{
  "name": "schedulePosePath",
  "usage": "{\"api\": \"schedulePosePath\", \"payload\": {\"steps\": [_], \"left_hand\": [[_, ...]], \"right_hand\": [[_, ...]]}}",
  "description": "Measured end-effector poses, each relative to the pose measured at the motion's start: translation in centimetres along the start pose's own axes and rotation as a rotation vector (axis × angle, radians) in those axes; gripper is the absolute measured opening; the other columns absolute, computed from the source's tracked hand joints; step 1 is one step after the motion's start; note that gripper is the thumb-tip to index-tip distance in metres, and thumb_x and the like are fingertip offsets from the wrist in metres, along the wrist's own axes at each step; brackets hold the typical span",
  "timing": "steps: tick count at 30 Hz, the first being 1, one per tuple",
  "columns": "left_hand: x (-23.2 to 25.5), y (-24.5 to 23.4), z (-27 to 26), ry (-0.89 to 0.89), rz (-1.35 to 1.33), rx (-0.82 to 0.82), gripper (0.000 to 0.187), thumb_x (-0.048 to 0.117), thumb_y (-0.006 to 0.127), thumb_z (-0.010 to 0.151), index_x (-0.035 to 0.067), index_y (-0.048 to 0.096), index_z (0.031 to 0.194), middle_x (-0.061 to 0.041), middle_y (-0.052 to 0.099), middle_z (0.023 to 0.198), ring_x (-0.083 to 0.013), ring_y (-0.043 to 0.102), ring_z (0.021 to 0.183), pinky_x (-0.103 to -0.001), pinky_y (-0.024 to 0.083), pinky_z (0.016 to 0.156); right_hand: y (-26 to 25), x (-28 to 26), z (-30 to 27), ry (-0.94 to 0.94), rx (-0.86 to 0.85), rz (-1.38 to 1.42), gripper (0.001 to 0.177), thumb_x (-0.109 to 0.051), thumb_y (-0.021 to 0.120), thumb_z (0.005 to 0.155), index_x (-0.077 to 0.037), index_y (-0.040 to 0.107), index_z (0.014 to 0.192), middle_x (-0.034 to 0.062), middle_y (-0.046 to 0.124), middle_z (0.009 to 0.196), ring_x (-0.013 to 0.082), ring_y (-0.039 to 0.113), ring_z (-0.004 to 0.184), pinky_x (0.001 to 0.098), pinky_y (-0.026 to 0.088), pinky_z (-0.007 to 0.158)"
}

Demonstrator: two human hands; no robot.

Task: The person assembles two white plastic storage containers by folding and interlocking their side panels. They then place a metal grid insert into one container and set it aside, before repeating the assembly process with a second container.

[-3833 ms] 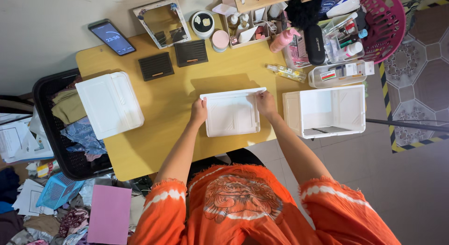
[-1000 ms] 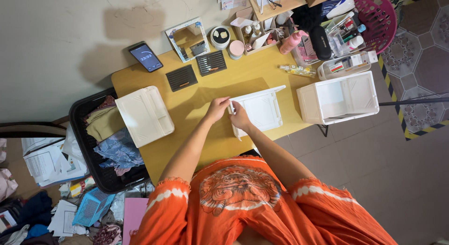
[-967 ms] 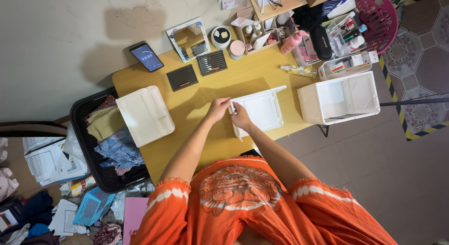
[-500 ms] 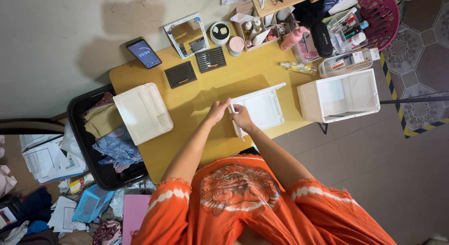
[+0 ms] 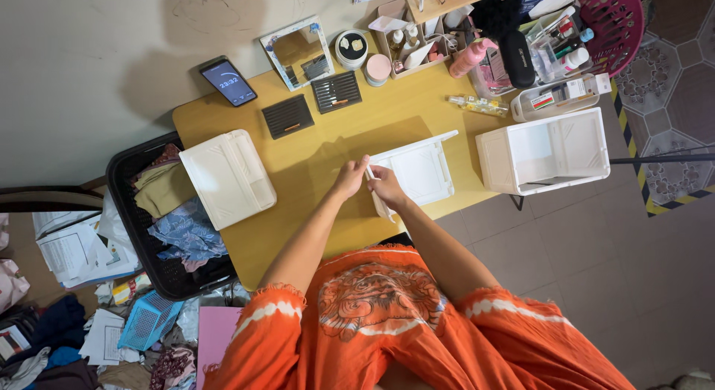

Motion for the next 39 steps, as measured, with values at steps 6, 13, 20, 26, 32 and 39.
{"api": "schedulePosePath", "payload": {"steps": [6, 13, 20, 26, 32, 39], "left_hand": [[-1.1, 0.3, 0.0, -0.041, -0.071, -0.074, 0.056, 0.05, 0.049, 0.105, 0.001, 0.076, 0.095, -0.009, 0.064, 0.075, -0.0174, 0.055, 0.073, -0.037, 0.049, 0.072], [-0.6, 0.0, 1.1, 0.034, -0.251, -0.034, 0.04, 0.032, 0.06, 0.102, 0.0, 0.067, 0.125, -0.008, 0.073, 0.115, -0.0155, 0.066, 0.108, -0.031, 0.051, 0.094], [1.4, -0.6, 0.9, 0.148, -0.014, -0.05, 0.041, 0.034, 0.057, 0.104, -0.001, 0.07, 0.122, -0.009, 0.075, 0.107, -0.0126, 0.068, 0.1, -0.029, 0.052, 0.088], [0.3, -0.6, 0.9, 0.063, -0.016, -0.051, 0.048, 0.04, 0.061, 0.105, -0.003, 0.067, 0.084, 0.001, 0.046, 0.063, -0.0093, 0.04, 0.061, -0.032, 0.037, 0.055], [-0.3, -0.5, 0.7, 0.039, -0.103, -0.025, 0.054, 0.042, 0.062, 0.103, 0.001, 0.057, 0.069, 0.006, 0.037, 0.059, -0.0075, 0.033, 0.057, -0.033, 0.03, 0.05], [-0.2, -0.7, 0.5, 0.022, -0.076, -0.006, 0.057, 0.043, 0.061, 0.103, 0.003, 0.051, 0.064, 0.005, 0.038, 0.057, -0.0081, 0.033, 0.056, -0.032, 0.03, 0.049]], "right_hand": [[-0.1, -2.0, -1.0, -0.046, 0.063, -0.178, 0.052, 0.002, 0.056, 0.076, 0.005, 0.066, 0.127, 0.0108, 0.071, 0.1, 0.0166, 0.063, 0.084, 0.03, 0.052, 0.073], [0.1, -5.1, -3.2, -0.231, 0.282, -0.393, 0.048, -0.011, 0.064, 0.089, 0.007, 0.058, 0.134, 0.0221, 0.069, 0.124, 0.0266, 0.068, 0.111, 0.0348, 0.057, 0.085], [0.7, -7.6, -4.8, -0.39, 0.286, -0.4, 0.042, -0.008, 0.059, 0.097, 0.008, 0.059, 0.135, 0.0244, 0.073, 0.123, 0.0318, 0.072, 0.116, 0.0362, 0.053, 0.098], [-0.2, -6.9, -4.8, -0.265, 0.361, -0.324, 0.036, -0.008, 0.067, 0.093, 0.007, 0.062, 0.124, 0.0201, 0.072, 0.115, 0.0279, 0.07, 0.111, 0.0363, 0.057, 0.088], [0.7, -7.2, -5.2, -0.315, 0.318, -0.346, 0.028, -0.002, 0.063, 0.093, 0.005, 0.072, 0.119, 0.0179, 0.068, 0.13, 0.0289, 0.069, 0.111, 0.0366, 0.057, 0.087], [1.0, -7.5, -5.1, -0.352, 0.265, -0.345, 0.035, 0.004, 0.057, 0.091, 0.006, 0.067, 0.125, 0.0173, 0.065, 0.132, 0.0275, 0.069, 0.112, 0.0324, 0.058, 0.088]]}}
Point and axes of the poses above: each hand's wrist, its own z-axis towards the middle knuckle, its own y-axis out of the palm, x = y × z, the point moved 10 cm from there along z, towards the middle knuckle
